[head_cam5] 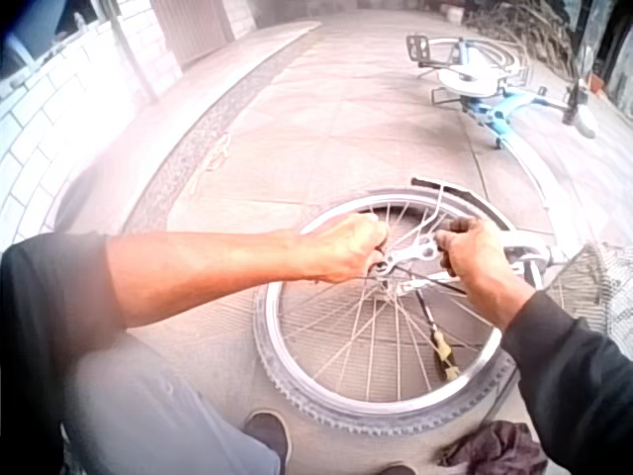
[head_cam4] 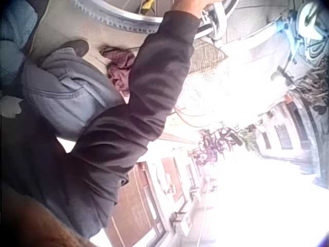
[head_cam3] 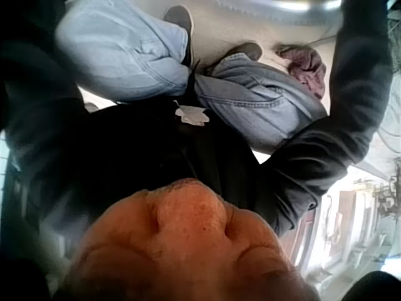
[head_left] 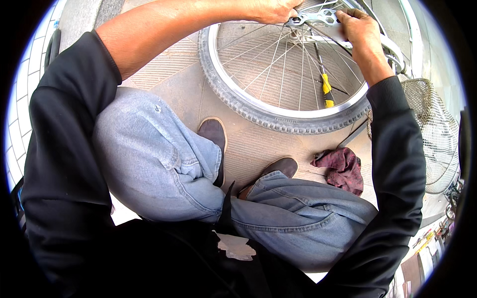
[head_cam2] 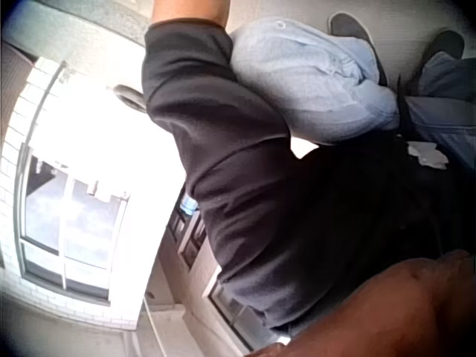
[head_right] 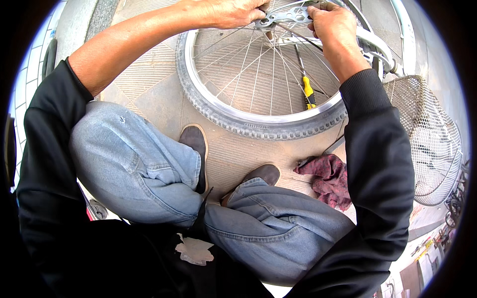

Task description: The person sits on the ground and uses a multi-tool to adjust the hub and spokes of a bicycle wheel. They manipulate the tool around the central hub area, tightening or loosening components while holding the wheel steady.

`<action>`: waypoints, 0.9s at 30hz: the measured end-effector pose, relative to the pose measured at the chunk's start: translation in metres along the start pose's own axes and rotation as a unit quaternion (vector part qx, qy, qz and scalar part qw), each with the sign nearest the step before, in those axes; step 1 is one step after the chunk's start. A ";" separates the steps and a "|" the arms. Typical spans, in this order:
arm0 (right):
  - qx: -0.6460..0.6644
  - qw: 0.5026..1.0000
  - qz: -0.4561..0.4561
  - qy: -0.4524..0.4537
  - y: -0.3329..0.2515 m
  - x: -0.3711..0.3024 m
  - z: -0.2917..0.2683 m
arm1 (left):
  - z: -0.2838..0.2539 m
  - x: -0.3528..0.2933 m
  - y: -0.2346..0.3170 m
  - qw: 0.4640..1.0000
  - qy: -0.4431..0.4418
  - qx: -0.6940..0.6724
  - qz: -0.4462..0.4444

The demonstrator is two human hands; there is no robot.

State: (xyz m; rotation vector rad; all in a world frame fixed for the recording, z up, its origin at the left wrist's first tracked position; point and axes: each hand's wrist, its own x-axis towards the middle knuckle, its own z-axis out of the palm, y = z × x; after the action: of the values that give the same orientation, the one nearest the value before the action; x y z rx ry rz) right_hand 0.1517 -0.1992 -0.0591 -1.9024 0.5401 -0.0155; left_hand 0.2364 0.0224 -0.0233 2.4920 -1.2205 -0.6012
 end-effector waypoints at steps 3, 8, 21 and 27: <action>0.027 1.000 0.011 0.003 0.001 0.003 0.005 | 0.002 0.000 -0.018 0.997 0.069 -0.024 0.039; 0.060 0.998 0.011 0.011 0.005 0.006 0.004 | 0.016 0.010 -0.057 0.993 0.082 -0.080 0.014; 0.062 0.997 0.032 0.020 -0.040 -0.001 0.018 | 0.010 0.001 -0.035 0.985 0.052 -0.090 0.139; 0.050 0.999 0.013 0.005 -0.035 0.010 0.016 | 0.022 0.007 -0.034 0.973 0.106 0.029 0.203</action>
State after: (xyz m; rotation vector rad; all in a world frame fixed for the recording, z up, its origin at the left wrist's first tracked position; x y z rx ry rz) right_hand 0.1779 -0.1785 -0.0368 -1.7991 0.5619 -0.0342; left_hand 0.2523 0.0355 -0.0585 2.1820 -1.6128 -0.1926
